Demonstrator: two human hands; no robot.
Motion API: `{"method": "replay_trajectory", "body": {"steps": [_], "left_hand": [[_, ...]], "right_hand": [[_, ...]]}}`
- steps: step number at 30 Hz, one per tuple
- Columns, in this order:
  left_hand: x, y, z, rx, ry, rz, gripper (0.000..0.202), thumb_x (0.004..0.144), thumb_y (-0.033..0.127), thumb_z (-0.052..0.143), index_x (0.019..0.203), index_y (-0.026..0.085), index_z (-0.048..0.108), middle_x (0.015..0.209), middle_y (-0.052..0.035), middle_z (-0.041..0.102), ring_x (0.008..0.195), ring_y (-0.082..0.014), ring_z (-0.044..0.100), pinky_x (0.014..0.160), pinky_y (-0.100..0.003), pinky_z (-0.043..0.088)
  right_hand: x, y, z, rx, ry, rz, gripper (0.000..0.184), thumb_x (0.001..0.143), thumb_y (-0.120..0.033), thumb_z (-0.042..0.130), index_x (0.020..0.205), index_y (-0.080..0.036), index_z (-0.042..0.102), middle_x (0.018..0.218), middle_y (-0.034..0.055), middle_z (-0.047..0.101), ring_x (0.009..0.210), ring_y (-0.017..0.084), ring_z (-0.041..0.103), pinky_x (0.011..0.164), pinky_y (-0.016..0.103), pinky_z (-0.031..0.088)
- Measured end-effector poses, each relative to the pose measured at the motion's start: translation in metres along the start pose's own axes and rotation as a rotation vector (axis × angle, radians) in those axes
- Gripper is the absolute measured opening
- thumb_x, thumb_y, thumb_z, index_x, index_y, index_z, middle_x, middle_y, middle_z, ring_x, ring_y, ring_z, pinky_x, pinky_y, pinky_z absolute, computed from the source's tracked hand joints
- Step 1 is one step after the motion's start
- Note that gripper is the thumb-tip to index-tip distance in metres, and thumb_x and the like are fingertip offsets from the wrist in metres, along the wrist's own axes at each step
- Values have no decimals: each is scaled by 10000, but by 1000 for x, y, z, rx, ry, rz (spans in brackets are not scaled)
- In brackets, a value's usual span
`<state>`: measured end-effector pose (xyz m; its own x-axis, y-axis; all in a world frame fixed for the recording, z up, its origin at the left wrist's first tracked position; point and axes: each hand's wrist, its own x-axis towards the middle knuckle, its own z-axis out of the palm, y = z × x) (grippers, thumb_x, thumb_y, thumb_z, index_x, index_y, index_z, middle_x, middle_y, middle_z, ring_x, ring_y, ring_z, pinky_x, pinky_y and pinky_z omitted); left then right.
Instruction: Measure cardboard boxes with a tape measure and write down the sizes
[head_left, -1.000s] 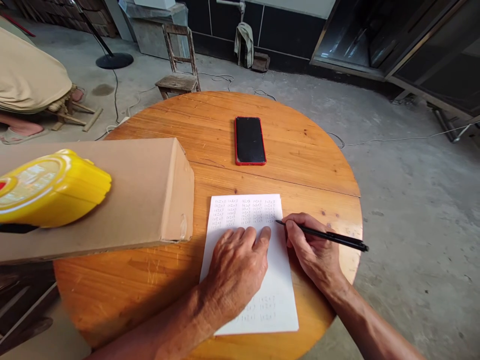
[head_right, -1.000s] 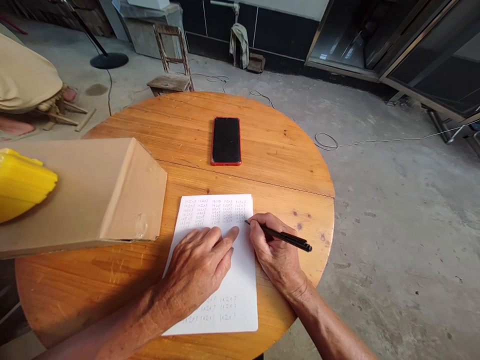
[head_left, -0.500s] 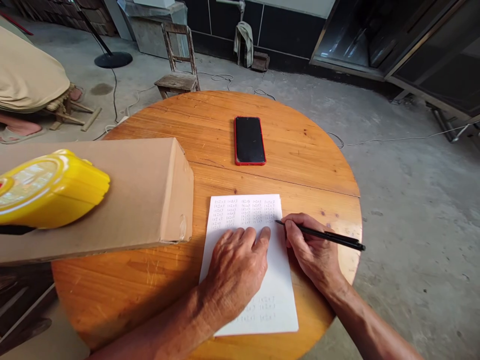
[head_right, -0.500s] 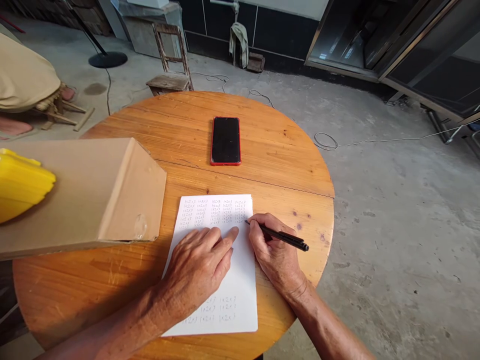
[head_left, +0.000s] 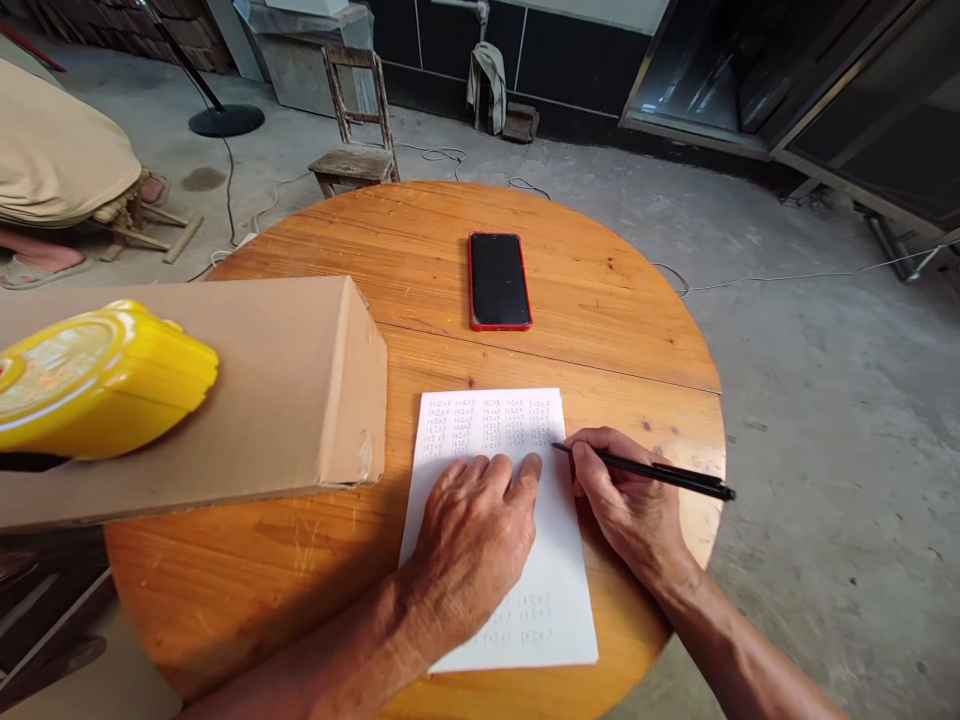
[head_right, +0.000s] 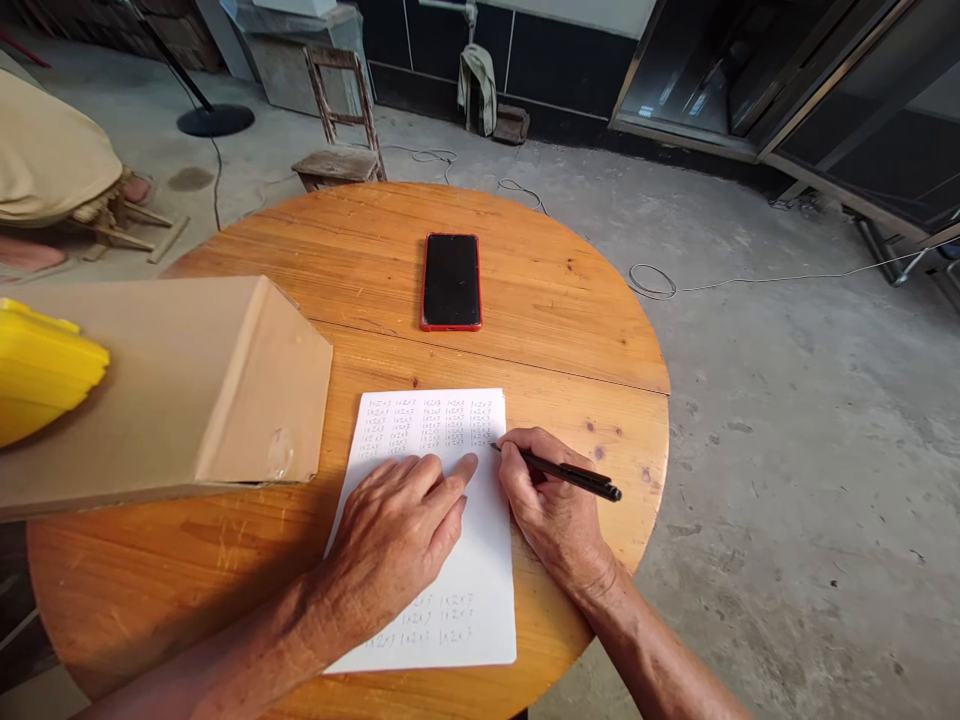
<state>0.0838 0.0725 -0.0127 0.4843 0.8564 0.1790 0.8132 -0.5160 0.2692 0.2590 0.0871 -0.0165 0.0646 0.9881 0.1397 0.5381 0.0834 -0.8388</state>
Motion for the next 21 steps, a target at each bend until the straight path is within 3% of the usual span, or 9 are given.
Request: {"method": "replay_trajectory", "body": {"steps": [5, 11, 21], "left_hand": [[0, 0, 0, -4, -6, 3, 369, 897, 118, 524, 1257, 138, 601, 803, -40, 625, 729, -232, 611, 683, -420, 535], [0, 0, 0, 5, -8, 5, 387, 876, 103, 542, 1255, 158, 603, 791, -30, 615, 721, -227, 608, 678, -411, 533], [1, 0, 1, 12, -2, 0, 378, 889, 105, 525, 1255, 165, 598, 794, -30, 612, 728, -228, 609, 675, -411, 526]], "right_hand": [[-2, 0, -2, 8, -17, -33, 145, 914, -240, 553, 838, -185, 663, 547, -41, 564, 468, 97, 516, 471, 230, 421], [-4, 0, -6, 152, 101, -55, 104, 946, -254, 580, 909, -230, 674, 606, -58, 589, 531, 82, 549, 537, 222, 443], [-1, -2, -5, 58, 181, -109, 122, 959, -279, 576, 1022, -272, 680, 813, -12, 662, 742, 144, 629, 695, 314, 489]]}}
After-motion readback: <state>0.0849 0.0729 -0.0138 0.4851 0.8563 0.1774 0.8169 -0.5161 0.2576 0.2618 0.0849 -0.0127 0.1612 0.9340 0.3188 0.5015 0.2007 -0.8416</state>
